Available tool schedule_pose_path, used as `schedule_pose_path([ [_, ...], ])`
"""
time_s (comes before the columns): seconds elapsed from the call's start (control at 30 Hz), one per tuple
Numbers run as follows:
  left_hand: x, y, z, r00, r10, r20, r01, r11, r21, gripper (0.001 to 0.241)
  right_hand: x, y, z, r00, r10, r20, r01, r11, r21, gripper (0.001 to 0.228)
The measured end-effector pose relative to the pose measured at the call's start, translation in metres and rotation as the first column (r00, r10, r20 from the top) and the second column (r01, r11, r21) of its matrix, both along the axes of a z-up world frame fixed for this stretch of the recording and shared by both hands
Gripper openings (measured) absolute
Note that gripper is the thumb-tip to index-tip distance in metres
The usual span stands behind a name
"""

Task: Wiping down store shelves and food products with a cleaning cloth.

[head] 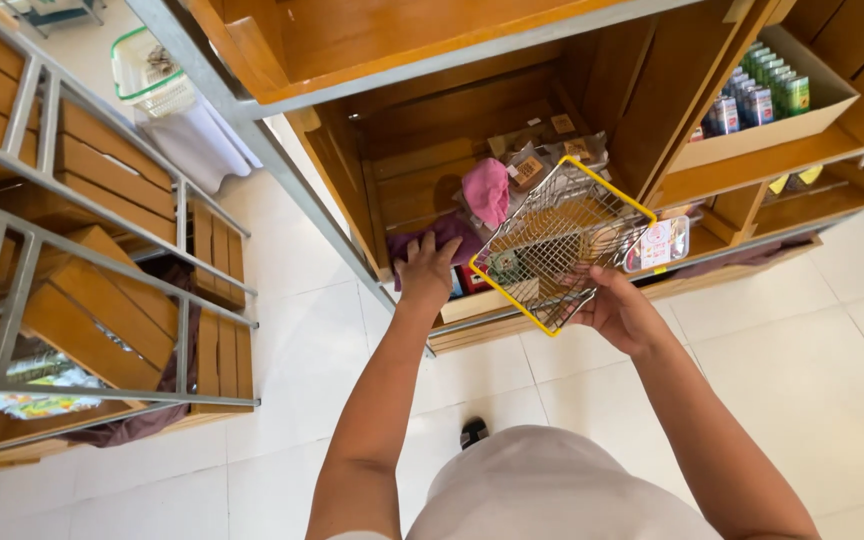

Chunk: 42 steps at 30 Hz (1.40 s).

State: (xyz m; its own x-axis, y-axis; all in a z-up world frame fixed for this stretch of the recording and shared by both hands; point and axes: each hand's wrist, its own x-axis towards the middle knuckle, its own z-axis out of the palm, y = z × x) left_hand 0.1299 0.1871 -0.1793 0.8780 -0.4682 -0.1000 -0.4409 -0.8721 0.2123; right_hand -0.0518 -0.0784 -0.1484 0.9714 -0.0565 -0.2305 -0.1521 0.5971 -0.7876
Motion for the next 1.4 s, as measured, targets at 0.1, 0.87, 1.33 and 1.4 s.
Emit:
schedule_pose_path([
  [0.1, 0.000, 0.003, -0.019, 0.995, 0.024, 0.098, -0.016, 0.997, -0.080, 0.059, 0.002, -0.016, -0.010, 0.999, 0.050, -0.005, -0.050, 0.998, 0.046, 0.041],
  [0.87, -0.039, -0.013, 0.009, 0.816, 0.560, 0.146, -0.170, 0.474, -0.864, 0.040, -0.034, -0.075, -0.032, 0.977, 0.179, -0.118, -0.170, 0.982, 0.082, 0.035],
  [1.33, -0.123, -0.082, 0.132, 0.991, -0.120, 0.053, 0.124, 0.725, -0.678, 0.033, -0.016, -0.021, -0.016, 0.989, 0.145, -0.042, -0.146, 0.989, -0.023, 0.055],
  [1.4, -0.126, -0.105, 0.121, 0.995, -0.060, 0.073, 0.089, 0.866, -0.492, 0.049, -0.018, -0.015, -0.009, 0.987, 0.161, -0.008, -0.161, 0.984, -0.081, 0.059],
])
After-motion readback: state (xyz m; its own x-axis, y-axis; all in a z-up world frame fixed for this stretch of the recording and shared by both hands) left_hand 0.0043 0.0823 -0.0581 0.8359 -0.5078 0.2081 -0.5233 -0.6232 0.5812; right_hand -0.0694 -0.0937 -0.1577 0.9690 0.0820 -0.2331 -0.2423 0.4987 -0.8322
